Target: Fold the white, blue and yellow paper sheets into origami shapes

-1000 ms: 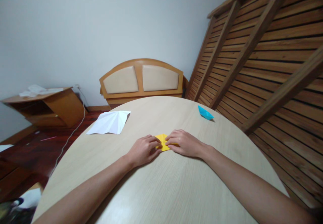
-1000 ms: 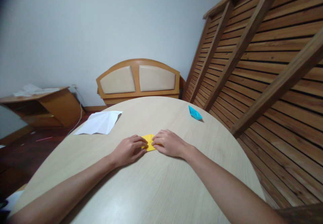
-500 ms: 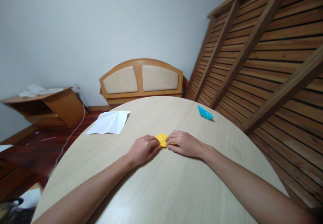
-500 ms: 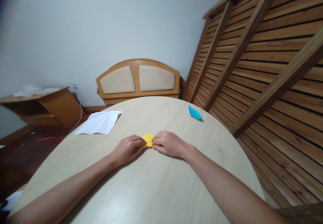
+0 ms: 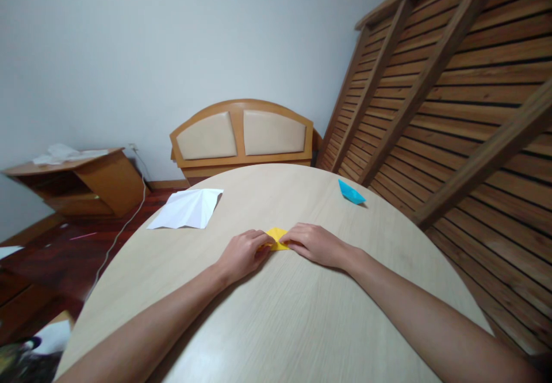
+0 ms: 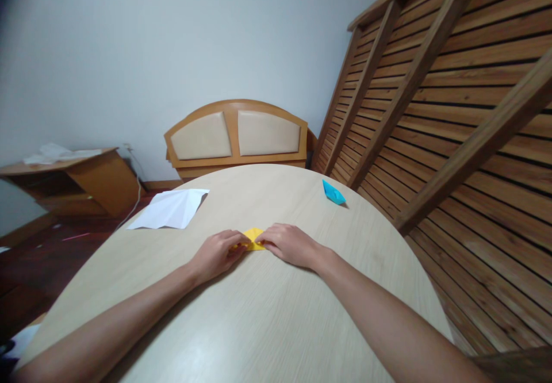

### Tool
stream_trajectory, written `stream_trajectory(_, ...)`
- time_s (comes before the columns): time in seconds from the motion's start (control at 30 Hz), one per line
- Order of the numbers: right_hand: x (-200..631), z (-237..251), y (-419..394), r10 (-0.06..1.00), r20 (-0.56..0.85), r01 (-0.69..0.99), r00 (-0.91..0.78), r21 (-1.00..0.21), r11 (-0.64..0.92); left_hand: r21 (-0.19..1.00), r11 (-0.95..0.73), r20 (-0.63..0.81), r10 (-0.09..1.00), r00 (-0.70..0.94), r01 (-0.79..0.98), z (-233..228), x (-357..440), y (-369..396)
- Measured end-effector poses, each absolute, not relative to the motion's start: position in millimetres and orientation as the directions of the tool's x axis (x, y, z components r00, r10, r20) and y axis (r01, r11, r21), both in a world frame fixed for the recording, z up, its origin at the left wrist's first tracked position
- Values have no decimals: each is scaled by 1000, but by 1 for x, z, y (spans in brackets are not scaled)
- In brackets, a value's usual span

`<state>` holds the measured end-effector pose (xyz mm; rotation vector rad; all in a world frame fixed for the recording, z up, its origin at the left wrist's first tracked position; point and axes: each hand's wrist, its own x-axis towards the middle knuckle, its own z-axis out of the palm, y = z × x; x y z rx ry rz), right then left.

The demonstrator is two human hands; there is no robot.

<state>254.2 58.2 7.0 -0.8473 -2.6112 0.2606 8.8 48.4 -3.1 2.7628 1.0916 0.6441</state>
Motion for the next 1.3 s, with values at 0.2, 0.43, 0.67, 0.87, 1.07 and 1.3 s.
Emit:
stream_trajectory(0.2, 255, 5, 59, 561, 287, 493, -776, -279, 824, 221, -767, 358, 638, 681, 602, -9, 7, 51)
stream_trajectory(0.43, 255, 5, 59, 544, 309, 475, -780, -275, 836, 167, -798, 334, 598, 729, 579, -7, 5, 50)
stream_trajectory(0.67, 255, 11, 54, 518, 359, 431, -776, -297, 852, 162, -798, 339, 598, 727, 581, 7, 11, 41)
stream_trajectory(0.87, 254, 18, 47, 519, 323, 423, -792, -324, 846, 160, -783, 337, 615, 712, 601, 6, 12, 41)
stream_trajectory(1.07, 252, 24, 42, 539, 247, 427, -805, -391, 816, 162, -779, 327, 622, 712, 606, 6, 11, 43)
stream_trajectory(1.3, 245, 28, 35, 534, 217, 418, -817, -416, 808, 160, -779, 329, 621, 712, 606, 3, 9, 45)
